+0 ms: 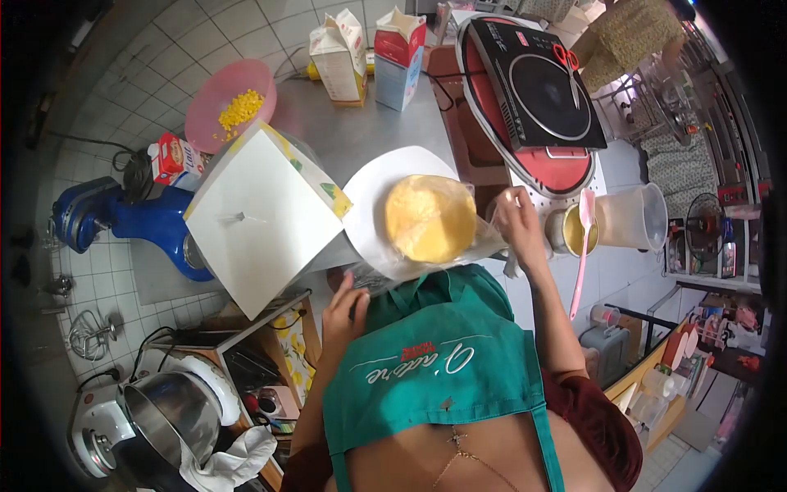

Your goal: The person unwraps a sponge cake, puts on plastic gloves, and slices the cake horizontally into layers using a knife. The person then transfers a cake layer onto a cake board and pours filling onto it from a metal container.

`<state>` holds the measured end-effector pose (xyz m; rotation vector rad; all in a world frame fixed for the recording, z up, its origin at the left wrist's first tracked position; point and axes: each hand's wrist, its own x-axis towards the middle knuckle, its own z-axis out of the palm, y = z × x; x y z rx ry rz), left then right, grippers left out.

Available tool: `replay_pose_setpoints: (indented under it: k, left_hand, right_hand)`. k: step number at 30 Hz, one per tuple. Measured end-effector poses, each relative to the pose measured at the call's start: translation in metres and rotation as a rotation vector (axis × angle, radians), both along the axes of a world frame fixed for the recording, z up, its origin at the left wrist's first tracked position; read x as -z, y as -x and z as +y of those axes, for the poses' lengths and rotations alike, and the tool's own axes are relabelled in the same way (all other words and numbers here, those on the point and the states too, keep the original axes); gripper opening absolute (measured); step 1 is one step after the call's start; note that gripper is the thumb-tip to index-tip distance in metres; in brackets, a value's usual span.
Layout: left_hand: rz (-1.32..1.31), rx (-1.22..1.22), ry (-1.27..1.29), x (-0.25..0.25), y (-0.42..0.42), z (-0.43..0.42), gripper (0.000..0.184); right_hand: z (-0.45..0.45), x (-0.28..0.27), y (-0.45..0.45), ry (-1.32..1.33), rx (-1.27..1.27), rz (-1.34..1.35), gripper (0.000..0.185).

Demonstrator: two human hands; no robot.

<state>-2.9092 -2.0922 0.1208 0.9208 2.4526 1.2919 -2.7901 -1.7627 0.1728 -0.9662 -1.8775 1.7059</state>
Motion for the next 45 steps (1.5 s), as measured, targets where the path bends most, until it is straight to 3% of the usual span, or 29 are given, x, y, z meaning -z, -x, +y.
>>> replay_pose_setpoints:
  k: [1,3,4,5,8,10,14,17,19,23,24,27,28,31,32,34,36,37,38,40,43,44,45]
  left_hand:
    - [-0.036,-0.036,0.086,-0.016,-0.001,0.009,0.013]
    - [-0.1,-0.106,0.25,-0.046,0.0,0.029,0.014]
    - [0.272,-0.003,0.1,-0.039,0.005,0.043,0.019]
    - [0.287,0.089,0.088,-0.037,0.008,0.058,0.023]
    - [0.467,0.226,0.104,-0.036,0.016,0.131,0.034]
    - [0.505,0.201,0.198,0.0,0.02,0.159,0.031]
    - [0.534,0.269,0.233,0.037,0.036,0.165,0.02]
    - [0.471,0.189,0.064,0.011,0.046,0.143,0.014]
    - [0.262,0.045,0.02,0.018,0.048,0.118,0.014]
    - [-0.296,-0.29,-0.196,0.042,0.035,0.078,0.021]
    - [-0.165,-0.263,-0.177,0.06,0.036,0.064,0.027]
    - [-0.653,-0.681,-0.478,0.095,0.032,0.039,0.025]
    - [-0.605,-0.728,-0.483,0.1,0.035,0.031,0.023]
    - [-0.843,-0.888,-0.537,0.099,0.04,0.0,0.024]
    - [-0.79,-0.769,-0.482,0.109,0.035,-0.016,0.023]
    - [-0.349,-0.748,-0.382,0.103,0.02,-0.003,0.028]
    - [0.028,-0.558,-0.251,0.089,0.009,0.012,0.047]
    - [0.289,-0.305,-0.074,0.059,0.011,0.025,0.05]
    - [0.544,-0.043,0.103,0.034,0.016,0.043,0.053]
    - [0.307,0.258,0.027,0.03,0.022,0.075,0.054]
    - [0.211,0.165,-0.02,0.058,0.018,0.09,0.05]
    - [0.131,0.198,0.161,0.063,0.016,0.083,0.041]
    - [0.224,0.273,0.134,0.065,0.015,0.075,0.037]
  right_hand:
    - [-0.007,0.001,0.0,-0.309,-0.002,-0.176,0.022]
    - [-0.009,0.007,-0.004,-0.584,-0.121,-0.438,0.036]
    - [-0.008,0.013,-0.002,-0.686,-0.169,-0.529,0.039]
    - [-0.008,0.016,0.002,-0.787,-0.218,-0.617,0.041]
    - [-0.001,0.044,0.012,-0.826,-0.338,-0.883,0.036]
    - [-0.004,0.046,0.016,-0.892,-0.376,-0.988,0.024]
    - [0.005,0.048,0.024,-0.9,-0.214,-0.527,0.016]
    - [0.011,0.045,0.041,-0.713,-0.107,-0.242,0.014]
    - [0.018,0.045,0.053,-0.465,-0.03,-0.166,0.016]
    - [0.058,0.092,0.076,-0.33,0.087,-0.208,0.026]
    - [0.077,0.126,0.084,-0.474,0.14,-0.231,0.028]
    - [0.098,0.142,0.097,-0.62,0.344,-0.421,0.029]
    - [0.106,0.141,0.096,-0.51,0.292,-0.495,0.021]
    - [0.098,0.126,0.083,-0.807,0.051,-0.577,0.031]
    - [0.061,0.059,0.079,-0.916,-0.069,-0.801,0.052]
    - [0.025,0.031,0.058,-1.32,-0.043,-0.767,0.057]
    - [-0.001,0.029,0.042,-1.213,-0.306,-0.705,0.052]
    - [-0.01,0.044,0.032,-1.377,-0.405,-0.513,0.043]
    - [-0.024,0.035,0.034,-1.324,-0.492,-0.387,0.032]
    - [-0.032,0.049,0.026,-1.321,-0.476,-0.368,0.027]
    - [-0.034,0.052,0.017,-1.317,-0.482,-0.348,0.019]
    - [-0.033,0.051,0.01,-1.313,-0.503,-0.352,0.019]
    - [-0.033,0.05,0.001,-1.307,-0.525,-0.359,0.018]
